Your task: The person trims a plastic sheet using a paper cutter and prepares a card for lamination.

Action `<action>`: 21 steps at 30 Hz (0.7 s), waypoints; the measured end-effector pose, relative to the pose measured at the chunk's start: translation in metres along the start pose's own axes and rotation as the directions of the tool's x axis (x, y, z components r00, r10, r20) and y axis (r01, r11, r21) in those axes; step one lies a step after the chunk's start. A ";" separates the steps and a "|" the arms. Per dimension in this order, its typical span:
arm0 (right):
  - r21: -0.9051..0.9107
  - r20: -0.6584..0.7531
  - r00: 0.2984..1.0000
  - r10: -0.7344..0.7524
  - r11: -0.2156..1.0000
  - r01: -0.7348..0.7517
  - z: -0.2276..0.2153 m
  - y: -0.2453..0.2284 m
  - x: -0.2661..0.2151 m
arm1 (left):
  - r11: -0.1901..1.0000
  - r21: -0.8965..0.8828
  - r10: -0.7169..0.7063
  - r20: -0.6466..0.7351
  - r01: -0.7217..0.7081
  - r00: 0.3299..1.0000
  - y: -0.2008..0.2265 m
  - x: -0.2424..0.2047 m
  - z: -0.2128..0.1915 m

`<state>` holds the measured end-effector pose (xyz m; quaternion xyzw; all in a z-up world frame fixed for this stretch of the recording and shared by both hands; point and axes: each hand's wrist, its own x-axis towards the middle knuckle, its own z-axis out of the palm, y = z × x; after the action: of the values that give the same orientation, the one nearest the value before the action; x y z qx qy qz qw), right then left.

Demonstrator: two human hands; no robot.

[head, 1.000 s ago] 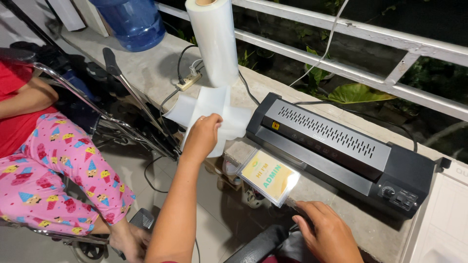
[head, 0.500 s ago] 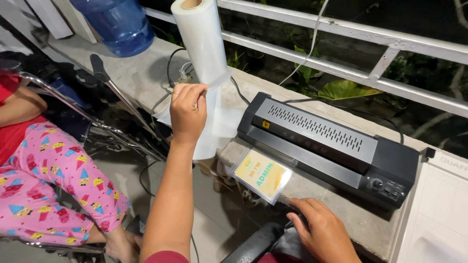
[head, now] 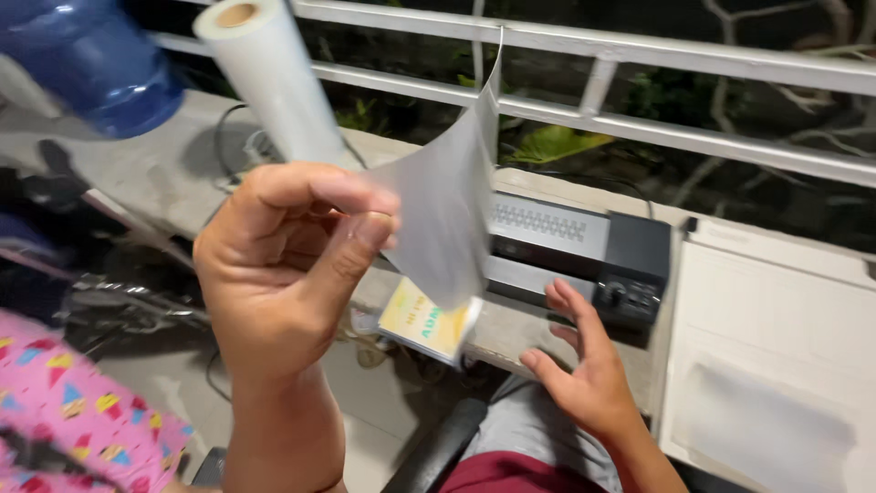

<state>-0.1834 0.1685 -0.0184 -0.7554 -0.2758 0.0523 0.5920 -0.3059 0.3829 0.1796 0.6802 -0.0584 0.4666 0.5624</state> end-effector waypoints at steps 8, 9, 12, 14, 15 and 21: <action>0.669 -0.041 0.919 0.391 0.694 -0.266 -0.047 0.020 -0.031 | 0.854 -0.408 -0.255 0.215 0.324 0.943 -0.084 0.009 0.081; 0.649 -0.129 0.896 0.426 0.719 -0.248 -0.055 0.023 -0.039 | 0.806 -0.437 -0.343 0.204 0.399 0.917 -0.095 0.010 0.093; 0.604 -0.321 0.823 0.469 0.771 -0.203 -0.076 0.015 -0.056 | 0.665 -0.497 -0.484 0.282 0.558 0.828 -0.133 0.003 0.134; 0.576 -0.376 0.809 0.452 0.798 -0.178 -0.090 0.017 -0.067 | 0.561 -0.503 -0.496 0.431 0.657 0.754 -0.148 -0.004 0.162; 0.549 -0.401 0.809 0.429 0.820 -0.162 -0.096 0.017 -0.072 | 0.468 -0.487 -0.497 0.545 0.737 0.676 -0.155 -0.007 0.176; 0.531 -0.523 0.740 0.423 0.841 -0.106 -0.122 0.029 -0.106 | 0.244 -0.348 -0.379 0.825 0.905 0.420 -0.167 -0.023 0.258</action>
<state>-0.2125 0.0078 -0.0353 -0.5957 0.0699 -0.0486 0.7986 -0.0706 0.2218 0.0623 0.4230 -0.1139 -0.1440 0.8873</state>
